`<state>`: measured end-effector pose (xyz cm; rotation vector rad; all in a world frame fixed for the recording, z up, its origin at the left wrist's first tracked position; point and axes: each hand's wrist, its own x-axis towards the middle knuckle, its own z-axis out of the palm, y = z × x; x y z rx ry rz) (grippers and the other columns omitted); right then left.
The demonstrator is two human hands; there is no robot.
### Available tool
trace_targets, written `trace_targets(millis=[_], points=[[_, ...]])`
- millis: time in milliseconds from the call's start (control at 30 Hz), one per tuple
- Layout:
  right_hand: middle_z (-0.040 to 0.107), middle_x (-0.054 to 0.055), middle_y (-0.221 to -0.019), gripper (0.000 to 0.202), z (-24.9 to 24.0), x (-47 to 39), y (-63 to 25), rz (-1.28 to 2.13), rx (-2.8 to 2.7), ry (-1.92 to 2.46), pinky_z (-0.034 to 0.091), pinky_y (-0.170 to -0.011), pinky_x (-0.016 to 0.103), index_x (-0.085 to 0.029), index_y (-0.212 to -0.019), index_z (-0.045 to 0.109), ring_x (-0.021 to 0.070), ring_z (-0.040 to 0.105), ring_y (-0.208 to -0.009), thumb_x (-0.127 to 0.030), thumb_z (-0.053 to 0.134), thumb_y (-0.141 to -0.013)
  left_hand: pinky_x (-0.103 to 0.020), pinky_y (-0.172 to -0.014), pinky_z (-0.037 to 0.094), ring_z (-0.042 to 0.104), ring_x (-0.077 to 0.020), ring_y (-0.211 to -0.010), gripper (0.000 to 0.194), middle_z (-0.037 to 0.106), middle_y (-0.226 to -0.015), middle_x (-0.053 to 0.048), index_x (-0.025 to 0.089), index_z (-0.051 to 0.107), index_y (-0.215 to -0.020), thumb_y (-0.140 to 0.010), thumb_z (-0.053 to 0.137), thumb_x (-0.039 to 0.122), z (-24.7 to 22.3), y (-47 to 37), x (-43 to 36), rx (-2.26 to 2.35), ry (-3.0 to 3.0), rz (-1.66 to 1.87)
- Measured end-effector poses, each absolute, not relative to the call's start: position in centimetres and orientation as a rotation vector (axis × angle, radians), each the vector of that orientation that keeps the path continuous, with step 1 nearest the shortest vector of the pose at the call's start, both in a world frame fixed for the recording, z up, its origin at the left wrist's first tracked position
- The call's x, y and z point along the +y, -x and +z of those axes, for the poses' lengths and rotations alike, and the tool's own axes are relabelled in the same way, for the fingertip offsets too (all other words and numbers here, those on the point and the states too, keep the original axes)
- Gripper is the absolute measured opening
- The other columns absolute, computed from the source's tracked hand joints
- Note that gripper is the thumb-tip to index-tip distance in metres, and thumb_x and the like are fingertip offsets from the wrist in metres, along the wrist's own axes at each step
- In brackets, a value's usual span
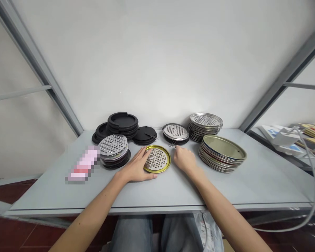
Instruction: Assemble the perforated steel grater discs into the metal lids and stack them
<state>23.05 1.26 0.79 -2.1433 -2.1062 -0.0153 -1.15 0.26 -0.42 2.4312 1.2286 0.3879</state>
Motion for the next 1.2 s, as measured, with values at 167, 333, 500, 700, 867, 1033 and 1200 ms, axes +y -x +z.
trace_targets(millis=[167, 333, 500, 700, 867, 1033, 1200], points=[[0.067, 0.015, -0.114, 0.048, 0.2, 1.8, -23.2, 0.104, -2.226, 1.831, 0.045, -0.084, 0.029, -0.012, -0.128, 0.051, 0.0236, 0.063, -0.102, -0.005, 0.039, -0.082, -0.046, -0.117, 0.02, 0.011, -0.0319, -0.144, 0.106, 0.011, -0.157, -0.012, 0.019, 0.013, -0.15, -0.07, 0.066, 0.064, -0.1, 1.3, 0.4, 1.196, -2.418, 0.439], [0.064, 0.01, -0.12, 0.041, 0.1, 2.1, -24.2, 0.046, -2.194, 1.741, 0.043, -0.085, 0.028, -0.017, -0.121, 0.059, 0.022, 0.058, -0.108, -0.008, 0.04, -0.085, -0.045, -0.116, 0.021, 0.015, -0.0316, -0.143, 0.102, 0.016, -0.156, -0.013, 0.018, 0.016, -0.15, -0.073, 0.061, 0.066, -0.1, 1.6, 0.8, 1.26, -2.385, 0.466], [0.064, 0.008, -0.118, 0.029, -0.2, 2.4, -24.9, 0.071, -2.22, 1.829, 0.042, -0.079, 0.027, -0.022, -0.112, 0.065, 0.0231, 0.057, -0.106, -0.023, 0.047, -0.09, -0.046, -0.117, 0.019, 0.013, -0.0327, -0.144, 0.108, 0.017, -0.156, -0.015, 0.015, 0.015, -0.15, -0.069, 0.062, 0.07, -0.4, 1.8, 1.1, 1.318, -2.376, 0.483], [0.064, 0.009, -0.106, 0.023, -0.5, 2.8, -25.0, 0.164, -2.114, 1.87, 0.04, -0.077, 0.025, -0.018, -0.103, 0.066, 0.0197, 0.058, -0.098, -0.024, 0.051, -0.087, -0.046, -0.115, 0.023, 0.018, -0.0327, -0.142, 0.106, 0.025, -0.153, -0.013, 0.019, 0.02, -0.149, -0.067, 0.065, 0.068, -0.8, 1.7, 1.3, 1.268, -2.396, 0.554], [0.063, 0.012, -0.106, 0.021, -0.6, 3.1, -25.3, 0.264, -2.006, 1.964, 0.04, -0.08, 0.026, -0.015, -0.098, 0.064, 0.0195, 0.059, -0.096, -0.029, 0.055, -0.085, -0.046, -0.116, 0.023, 0.019, -0.032, -0.142, 0.106, 0.024, -0.154, -0.012, 0.019, 0.021, -0.149, -0.066, 0.068, 0.066, -0.6, 1.7, 1.2, 1.178, -2.401, 0.526], [0.068, 0.01, -0.1, 0.02, -0.3, 3.0, -25.5, 0.359, -1.973, 2.02, 0.042, -0.074, 0.027, -0.017, -0.091, 0.066, 0.0208, 0.062, -0.093, -0.033, 0.056, -0.084, -0.045, -0.117, 0.02, 0.019, -0.0292, -0.143, 0.096, 0.024, -0.154, -0.009, 0.022, 0.028, -0.147, -0.07, 0.066, 0.064, 0.1, 1.5, 0.7, 1.043, -2.465, 0.429], [0.069, 0.008, -0.099, 0.025, 0.0, 2.8, -25.5, 0.325, -1.921, 2.051, 0.042, -0.069, 0.027, -0.02, -0.1, 0.064, 0.0217, 0.063, -0.092, -0.037, 0.058, -0.082, -0.046, -0.116, 0.021, 0.017, -0.0298, -0.143, 0.089, 0.021, -0.155, -0.009, 0.026, 0.033, -0.145, -0.071, 0.068, 0.061, 0.5, 1.4, 0.5, 1.046, -2.447, 0.397]])
